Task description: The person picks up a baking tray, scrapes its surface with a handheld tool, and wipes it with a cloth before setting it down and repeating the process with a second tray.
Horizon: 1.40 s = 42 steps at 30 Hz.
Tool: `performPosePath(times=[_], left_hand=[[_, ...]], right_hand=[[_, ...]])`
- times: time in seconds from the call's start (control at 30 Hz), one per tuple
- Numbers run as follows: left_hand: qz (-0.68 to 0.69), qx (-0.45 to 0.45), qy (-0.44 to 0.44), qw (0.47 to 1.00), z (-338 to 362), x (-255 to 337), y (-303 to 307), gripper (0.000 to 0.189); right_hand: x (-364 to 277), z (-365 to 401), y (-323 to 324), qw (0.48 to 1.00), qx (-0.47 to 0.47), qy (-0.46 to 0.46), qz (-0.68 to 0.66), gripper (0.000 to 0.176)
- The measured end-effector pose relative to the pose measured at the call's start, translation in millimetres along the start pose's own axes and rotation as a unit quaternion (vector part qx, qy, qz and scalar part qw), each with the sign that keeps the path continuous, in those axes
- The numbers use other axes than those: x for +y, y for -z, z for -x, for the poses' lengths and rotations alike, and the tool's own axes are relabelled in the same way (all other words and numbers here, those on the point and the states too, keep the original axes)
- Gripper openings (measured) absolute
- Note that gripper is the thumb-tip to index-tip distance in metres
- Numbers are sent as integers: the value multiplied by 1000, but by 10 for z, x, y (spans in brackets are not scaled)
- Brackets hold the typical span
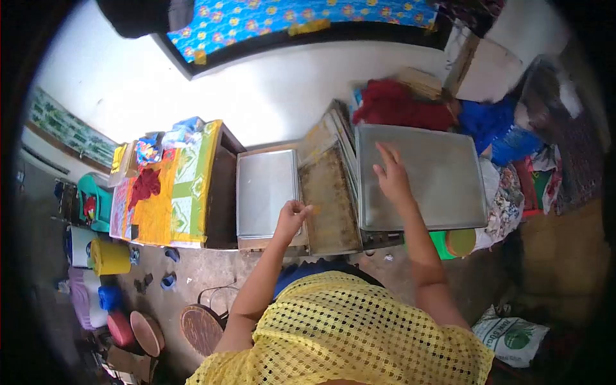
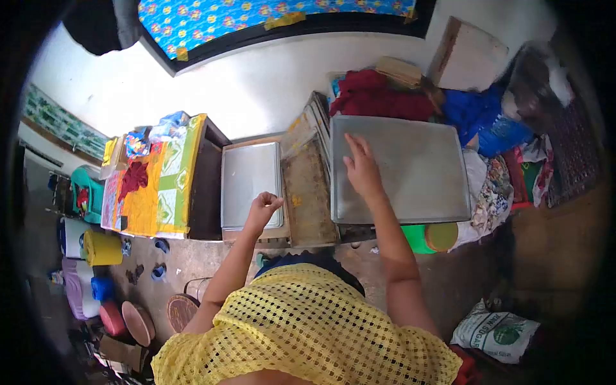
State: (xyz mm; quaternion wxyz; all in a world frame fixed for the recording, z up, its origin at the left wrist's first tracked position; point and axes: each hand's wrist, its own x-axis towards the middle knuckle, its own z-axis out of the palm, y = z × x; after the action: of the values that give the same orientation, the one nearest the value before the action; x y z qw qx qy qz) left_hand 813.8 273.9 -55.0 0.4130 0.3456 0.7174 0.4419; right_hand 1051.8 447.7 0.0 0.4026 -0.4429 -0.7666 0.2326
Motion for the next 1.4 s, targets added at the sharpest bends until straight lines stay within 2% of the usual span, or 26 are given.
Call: performPosePath(times=[0.07,0.1,0.17,0.23,0.33,0.37,0.4,0.5,0.53,0.63,0.73,0.83,0.93,1.03,1.07,1.17,1.27,1.37,1.4], left_hand=[[85,36,-39,995,6,-134,66,25],[64,4,-14,998,-14,-219,145,25],[20,-62,39,997,-36,-375,354,32],[7,-46,50,998,46,-349,416,42],[13,-58,43,997,62,-646,562,52],[20,-68,35,997,46,-809,623,54],[22,-77,65,995,94,-807,701,51],[-14,-92,67,993,79,-1310,984,51],[12,-86,73,994,99,-1473,1081,47],[42,-62,162,984,68,-2007,1487,50],[54,-22,278,959,159,-2066,1966,48],[14,-8,307,951,-83,-2876,2301,45],[-3,37,292,956,-344,-3301,2438,53],[-163,92,247,951,-698,-4001,2425,67],[-136,82,244,957,-795,-4210,2440,84],[-186,113,238,947,-970,-4347,2377,87],[-276,120,183,936,-1136,-4902,2294,90],[-223,177,204,937,-1159,-4583,2247,88],[-214,155,232,936,-1208,-4556,2273,86]], right_hand=[[-160,36,-196,987,-123,-89,-61,29],[-284,46,-246,978,-188,-84,-19,32],[-478,165,-467,977,-210,-9,31,38],[-527,449,-839,982,-124,133,44,44],[-478,809,-1272,966,-233,82,78,49],[-421,914,-1396,950,-296,60,84,50],[-334,1006,-1486,929,-357,38,90,51],[-321,1103,-1705,851,-515,-48,90,51],[-344,1117,-1788,820,-561,-80,86,50],[-30,1410,-2337,817,-557,-152,6,53],[61,1575,-2815,810,-546,-210,-26,49],[431,1861,-3406,805,-529,-260,-72,46],[624,2087,-3875,790,-502,-352,22,44],[889,2309,-4285,778,-483,-393,80,50],[726,2270,-4298,786,-452,-409,107,64],[784,2385,-4569,830,-383,-381,139,81],[890,2516,-4754,833,-356,-391,165,89],[669,2410,-4696,826,-336,-449,56,94],[739,2474,-4738,837,-319,-439,74,92]])
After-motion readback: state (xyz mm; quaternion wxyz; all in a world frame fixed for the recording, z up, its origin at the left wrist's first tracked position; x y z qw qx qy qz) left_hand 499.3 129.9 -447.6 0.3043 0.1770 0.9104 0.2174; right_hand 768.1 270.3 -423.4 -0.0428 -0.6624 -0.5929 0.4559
